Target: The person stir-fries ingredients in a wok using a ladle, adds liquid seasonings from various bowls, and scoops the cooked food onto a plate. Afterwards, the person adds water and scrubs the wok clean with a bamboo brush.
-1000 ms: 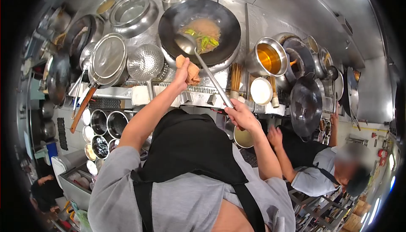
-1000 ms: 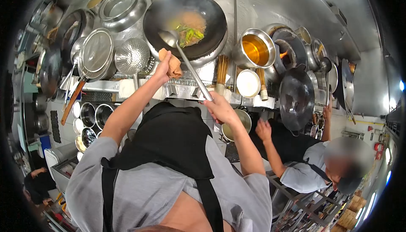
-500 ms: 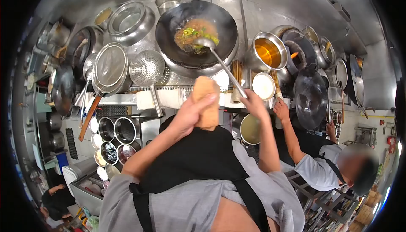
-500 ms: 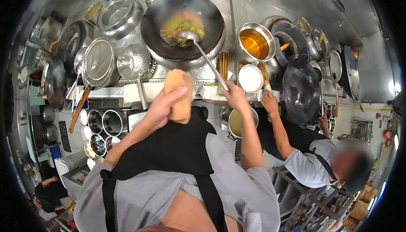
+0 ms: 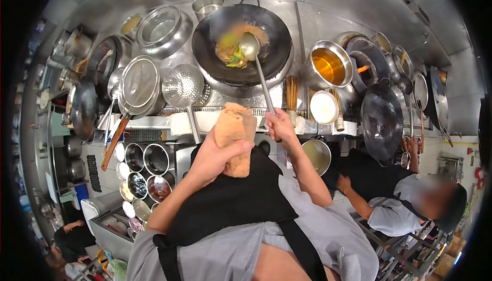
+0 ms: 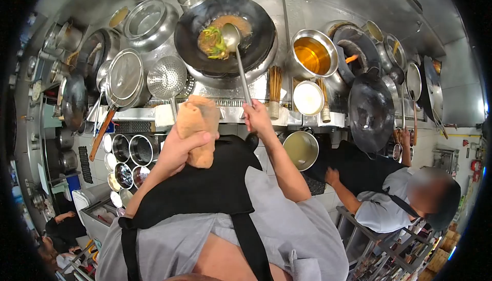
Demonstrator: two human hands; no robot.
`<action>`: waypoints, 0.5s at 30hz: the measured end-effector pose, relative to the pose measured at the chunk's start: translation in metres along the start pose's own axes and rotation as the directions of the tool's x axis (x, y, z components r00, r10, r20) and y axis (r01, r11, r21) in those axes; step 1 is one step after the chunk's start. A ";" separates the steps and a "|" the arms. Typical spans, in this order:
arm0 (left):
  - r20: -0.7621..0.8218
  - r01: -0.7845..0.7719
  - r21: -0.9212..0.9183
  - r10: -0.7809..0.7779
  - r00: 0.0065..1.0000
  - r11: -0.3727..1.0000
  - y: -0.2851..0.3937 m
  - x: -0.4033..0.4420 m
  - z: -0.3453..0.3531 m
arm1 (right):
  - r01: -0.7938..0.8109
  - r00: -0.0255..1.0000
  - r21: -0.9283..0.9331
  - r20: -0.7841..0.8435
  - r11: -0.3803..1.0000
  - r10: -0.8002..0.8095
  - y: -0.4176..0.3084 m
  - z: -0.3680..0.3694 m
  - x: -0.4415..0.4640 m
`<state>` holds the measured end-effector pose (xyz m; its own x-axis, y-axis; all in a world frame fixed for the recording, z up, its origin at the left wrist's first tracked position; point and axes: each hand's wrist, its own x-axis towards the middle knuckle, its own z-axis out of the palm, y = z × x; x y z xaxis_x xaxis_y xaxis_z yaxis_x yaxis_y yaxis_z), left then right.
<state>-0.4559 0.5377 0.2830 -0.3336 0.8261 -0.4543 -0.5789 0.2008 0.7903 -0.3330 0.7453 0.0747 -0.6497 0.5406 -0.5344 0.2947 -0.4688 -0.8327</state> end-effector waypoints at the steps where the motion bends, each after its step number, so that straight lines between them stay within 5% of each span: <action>1: 0.006 0.038 -0.042 -0.038 0.999 0.998 0.002 -0.004 -0.001 | 0.034 0.999 -0.055 -0.025 0.998 -0.036 -0.003 -0.005 0.000; 3: 0.082 0.048 -0.140 -0.036 0.996 0.989 0.006 -0.001 0.005 | 0.067 0.990 -0.257 -0.100 0.964 -0.096 -0.015 -0.012 0.007; 4: 0.120 0.059 -0.191 -0.037 0.992 0.980 0.005 0.001 0.010 | 0.243 0.921 -0.524 -0.139 0.816 -0.364 -0.006 -0.017 0.032; 6: 0.112 0.024 -0.231 0.002 0.994 0.973 -0.008 0.018 0.026 | 0.143 0.921 -0.606 -0.208 0.783 -0.329 -0.004 -0.015 0.080; 8: 0.176 0.019 -0.213 0.019 0.984 0.977 -0.023 0.036 0.029 | 0.310 0.854 -0.644 -0.135 0.700 -0.502 0.001 0.005 0.117; 12: 0.317 0.127 -0.107 -0.087 0.944 0.986 -0.020 0.036 0.025 | 0.304 0.942 -0.562 0.056 0.769 -0.331 -0.005 0.021 0.103; 13: 0.278 0.067 -0.120 -0.032 0.960 0.990 -0.024 0.039 0.022 | 0.425 0.885 -0.608 0.125 0.670 -0.448 0.014 0.012 0.103; 15: 0.225 0.130 -0.118 -0.101 0.969 0.985 -0.027 0.049 0.001 | 0.279 0.924 -0.777 0.057 0.564 -0.379 0.018 0.003 0.069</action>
<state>-0.4557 0.5736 0.2395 -0.0974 0.8987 -0.4275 -0.7008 0.2431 0.6706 -0.3744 0.7717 0.0235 -0.7516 0.6373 -0.1702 0.5297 0.4293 -0.7315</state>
